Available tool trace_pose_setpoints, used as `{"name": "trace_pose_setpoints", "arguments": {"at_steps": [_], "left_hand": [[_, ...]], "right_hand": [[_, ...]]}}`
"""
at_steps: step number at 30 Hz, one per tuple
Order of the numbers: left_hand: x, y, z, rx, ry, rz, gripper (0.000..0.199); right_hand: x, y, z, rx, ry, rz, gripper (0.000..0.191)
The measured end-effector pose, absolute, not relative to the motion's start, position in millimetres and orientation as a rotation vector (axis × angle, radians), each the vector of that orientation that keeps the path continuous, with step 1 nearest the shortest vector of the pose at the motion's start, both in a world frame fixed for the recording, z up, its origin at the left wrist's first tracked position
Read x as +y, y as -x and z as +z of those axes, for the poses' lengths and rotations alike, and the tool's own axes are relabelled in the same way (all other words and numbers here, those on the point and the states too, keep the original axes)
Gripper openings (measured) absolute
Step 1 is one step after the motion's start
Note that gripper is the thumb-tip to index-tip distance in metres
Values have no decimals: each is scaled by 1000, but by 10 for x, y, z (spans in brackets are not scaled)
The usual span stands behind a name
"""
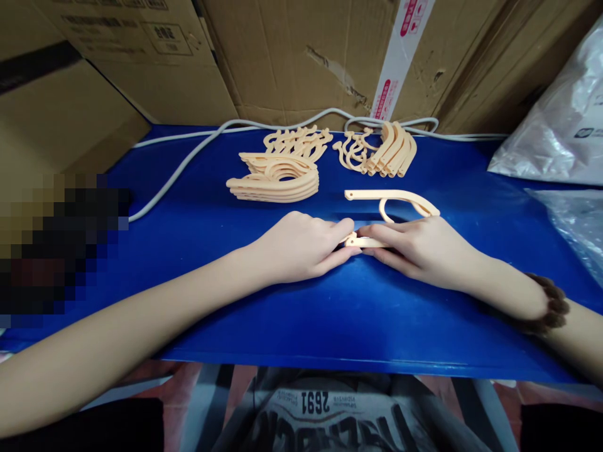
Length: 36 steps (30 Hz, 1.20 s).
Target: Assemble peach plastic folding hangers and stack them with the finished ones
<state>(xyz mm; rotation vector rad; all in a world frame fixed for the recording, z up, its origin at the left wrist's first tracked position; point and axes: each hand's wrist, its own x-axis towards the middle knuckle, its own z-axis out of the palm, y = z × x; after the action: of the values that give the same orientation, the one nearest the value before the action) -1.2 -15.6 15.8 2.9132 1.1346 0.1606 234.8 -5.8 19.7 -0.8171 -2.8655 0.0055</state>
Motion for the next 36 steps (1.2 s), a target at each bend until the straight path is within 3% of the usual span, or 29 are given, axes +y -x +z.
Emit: {"name": "trace_pose_setpoints", "arguments": {"at_steps": [36], "left_hand": [[-170,-4,154,1174,-2916,116,36]], "right_hand": [[-46,-2361,185,-2888,827,-49,28]]}}
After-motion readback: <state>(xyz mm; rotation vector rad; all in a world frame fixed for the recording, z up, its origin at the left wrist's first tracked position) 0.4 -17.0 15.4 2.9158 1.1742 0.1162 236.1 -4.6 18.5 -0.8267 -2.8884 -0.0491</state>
